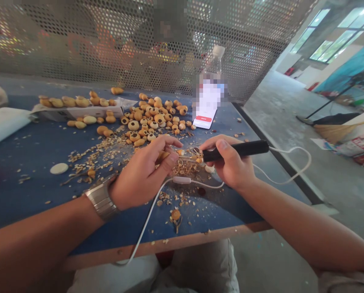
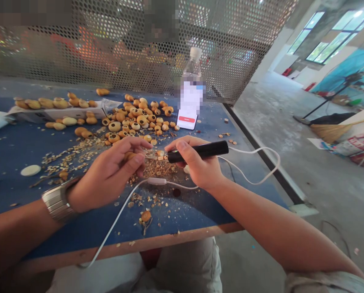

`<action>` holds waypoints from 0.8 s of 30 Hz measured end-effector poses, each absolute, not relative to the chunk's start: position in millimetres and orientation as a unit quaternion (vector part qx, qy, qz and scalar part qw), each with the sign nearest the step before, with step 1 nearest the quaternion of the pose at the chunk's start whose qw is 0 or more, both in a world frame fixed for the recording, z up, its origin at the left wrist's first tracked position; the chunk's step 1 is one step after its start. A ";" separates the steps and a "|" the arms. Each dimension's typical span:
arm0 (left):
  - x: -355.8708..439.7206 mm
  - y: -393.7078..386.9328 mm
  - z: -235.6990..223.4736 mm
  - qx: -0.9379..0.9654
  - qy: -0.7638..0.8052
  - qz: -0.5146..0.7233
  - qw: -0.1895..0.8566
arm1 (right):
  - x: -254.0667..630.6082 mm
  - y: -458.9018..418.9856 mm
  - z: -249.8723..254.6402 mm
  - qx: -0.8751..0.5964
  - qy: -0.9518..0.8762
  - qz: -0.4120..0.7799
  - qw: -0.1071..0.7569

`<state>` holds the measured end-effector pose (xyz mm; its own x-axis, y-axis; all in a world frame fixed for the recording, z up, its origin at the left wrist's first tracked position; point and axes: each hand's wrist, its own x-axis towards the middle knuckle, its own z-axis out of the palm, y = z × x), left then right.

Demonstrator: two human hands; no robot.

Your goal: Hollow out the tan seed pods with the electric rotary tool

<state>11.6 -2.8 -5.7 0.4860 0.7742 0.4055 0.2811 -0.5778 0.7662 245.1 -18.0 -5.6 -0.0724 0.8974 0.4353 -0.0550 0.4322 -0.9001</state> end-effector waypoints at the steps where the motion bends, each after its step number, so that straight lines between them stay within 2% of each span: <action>1: 11.7 -3.1 -6.1 0.799 0.325 0.386 0.327 | 245.1 -18.0 -5.3 -0.346 -0.608 0.406 0.588; 5: 13.1 -5.0 -5.4 0.806 0.318 0.386 0.317 | 244.9 -18.2 -4.6 -0.361 -0.600 0.406 0.588; 13: 12.6 -7.9 -1.8 0.840 0.326 0.375 0.218 | 244.2 -17.1 -7.3 -0.356 -0.601 0.413 0.584; 24: 12.7 -9.7 -3.3 0.843 0.317 0.380 0.213 | 242.7 -15.2 -7.9 -0.351 -0.581 0.438 0.590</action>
<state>12.7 -9.7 -3.3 0.5111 0.6958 0.5047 0.3723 -0.7084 0.5996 242.7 -15.2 -7.9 -0.0580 0.9241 0.3777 -0.1093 0.3702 -0.9225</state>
